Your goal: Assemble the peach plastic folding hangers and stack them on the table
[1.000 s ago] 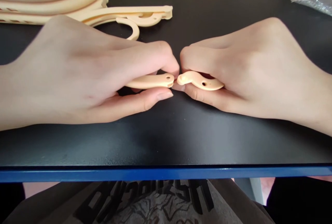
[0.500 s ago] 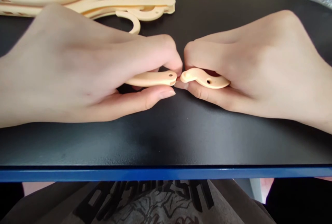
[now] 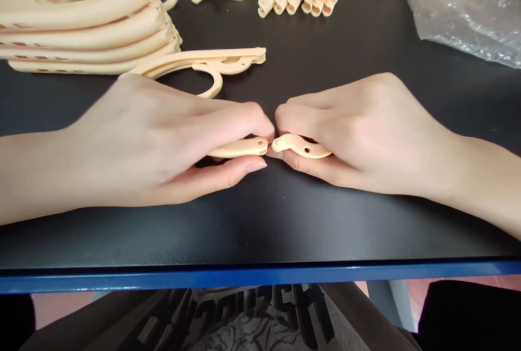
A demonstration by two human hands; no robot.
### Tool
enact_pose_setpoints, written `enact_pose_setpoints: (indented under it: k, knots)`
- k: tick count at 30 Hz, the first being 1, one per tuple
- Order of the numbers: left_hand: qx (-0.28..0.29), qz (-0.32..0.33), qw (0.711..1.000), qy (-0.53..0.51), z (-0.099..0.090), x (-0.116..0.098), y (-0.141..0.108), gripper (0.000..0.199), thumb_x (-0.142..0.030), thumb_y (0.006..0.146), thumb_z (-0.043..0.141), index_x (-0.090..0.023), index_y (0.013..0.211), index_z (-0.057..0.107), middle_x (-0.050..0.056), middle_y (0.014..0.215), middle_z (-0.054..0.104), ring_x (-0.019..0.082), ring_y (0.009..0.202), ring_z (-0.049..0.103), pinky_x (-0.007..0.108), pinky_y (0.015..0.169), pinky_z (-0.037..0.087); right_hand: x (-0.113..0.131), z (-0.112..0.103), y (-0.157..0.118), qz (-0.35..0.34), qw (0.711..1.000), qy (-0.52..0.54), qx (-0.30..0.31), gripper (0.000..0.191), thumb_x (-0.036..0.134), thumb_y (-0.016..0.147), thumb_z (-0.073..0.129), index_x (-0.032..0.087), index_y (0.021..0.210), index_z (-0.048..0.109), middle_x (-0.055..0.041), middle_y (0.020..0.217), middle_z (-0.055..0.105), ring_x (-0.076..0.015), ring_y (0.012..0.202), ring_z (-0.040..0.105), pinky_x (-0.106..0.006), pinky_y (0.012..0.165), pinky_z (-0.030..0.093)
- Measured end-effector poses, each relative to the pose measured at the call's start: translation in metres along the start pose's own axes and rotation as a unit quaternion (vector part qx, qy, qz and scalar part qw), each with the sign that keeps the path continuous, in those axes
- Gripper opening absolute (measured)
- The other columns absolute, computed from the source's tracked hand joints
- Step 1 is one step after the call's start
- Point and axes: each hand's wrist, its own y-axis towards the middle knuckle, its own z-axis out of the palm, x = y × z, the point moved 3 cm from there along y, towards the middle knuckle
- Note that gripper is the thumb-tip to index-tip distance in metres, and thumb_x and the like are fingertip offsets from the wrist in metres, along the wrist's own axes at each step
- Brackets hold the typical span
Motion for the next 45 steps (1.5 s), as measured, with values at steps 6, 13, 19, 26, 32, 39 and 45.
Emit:
enact_pose_setpoints:
  k: [6,13,19,26,32,39,45]
  knots:
    - [-0.006,-0.004,1.0,-0.016,-0.0004,0.0018,0.0004,0.02,-0.031,0.098,0.043,-0.021,0.099,0.061,-0.002,0.065,0.062,0.013,0.051,0.057,0.027,0.04,0.018,0.0011,-0.0039,0.0023,-0.079,0.993,-0.056,-0.067,0.03,0.036,0.103,0.036,0.02,0.083,0.052,0.0024,0.063,0.045,-0.0099,0.051,0.038,-0.027,0.047,0.022]
    - [-0.02,0.018,0.999,-0.019,-0.0014,0.001,0.0012,0.017,-0.028,0.096,0.046,-0.017,0.095,0.059,-0.003,0.064,0.06,0.012,0.049,0.055,0.028,0.038,0.021,0.0032,-0.0037,0.0023,-0.057,0.995,-0.057,-0.06,0.03,0.036,0.103,0.036,0.023,0.076,0.043,0.003,0.062,0.041,-0.012,0.05,0.036,-0.03,0.046,0.024]
    - [-0.015,0.018,0.999,-0.025,-0.0026,0.0023,-0.0009,0.015,-0.028,0.096,0.048,-0.018,0.096,0.059,-0.004,0.065,0.061,0.011,0.049,0.054,0.029,0.038,0.022,0.0031,-0.0045,0.0037,-0.076,0.993,-0.059,-0.073,0.031,0.037,0.103,0.037,0.022,0.076,0.043,0.0041,0.062,0.04,-0.0101,0.049,0.035,-0.027,0.046,0.022]
    - [0.003,-0.003,0.999,-0.036,-0.0017,0.002,0.001,0.016,-0.029,0.097,0.045,-0.02,0.096,0.058,-0.004,0.065,0.061,0.012,0.051,0.055,0.029,0.039,0.022,0.0024,-0.0043,0.0041,-0.071,0.994,-0.054,-0.064,0.033,0.036,0.103,0.037,0.019,0.076,0.045,0.0041,0.063,0.038,-0.0087,0.051,0.034,-0.027,0.048,0.021]
    - [0.004,-0.008,0.999,-0.041,-0.0019,0.0014,0.0008,0.015,-0.029,0.096,0.046,-0.021,0.096,0.058,-0.003,0.065,0.061,0.013,0.05,0.055,0.029,0.039,0.021,0.0024,-0.004,0.0028,-0.073,0.994,-0.054,-0.065,0.034,0.036,0.103,0.036,0.02,0.075,0.045,0.0038,0.062,0.036,-0.0093,0.051,0.031,-0.027,0.049,0.02]
    - [-0.002,0.0,0.999,-0.038,-0.0019,0.0007,0.0018,0.017,-0.029,0.097,0.045,-0.019,0.095,0.058,-0.004,0.063,0.058,0.013,0.049,0.054,0.028,0.038,0.021,0.0023,-0.0044,0.0045,-0.067,0.995,-0.031,-0.065,0.032,0.036,0.103,0.038,0.019,0.077,0.048,0.0044,0.062,0.038,-0.0079,0.051,0.032,-0.025,0.047,0.022]
    - [0.006,-0.009,0.999,-0.04,-0.002,0.0018,0.0017,0.019,-0.029,0.099,0.041,-0.02,0.094,0.057,-0.003,0.066,0.062,0.013,0.052,0.056,0.029,0.039,0.023,0.0044,-0.0061,0.0053,-0.057,0.995,-0.024,-0.075,0.031,0.035,0.102,0.041,0.019,0.075,0.043,0.0055,0.061,0.037,-0.0075,0.05,0.031,-0.024,0.047,0.023]
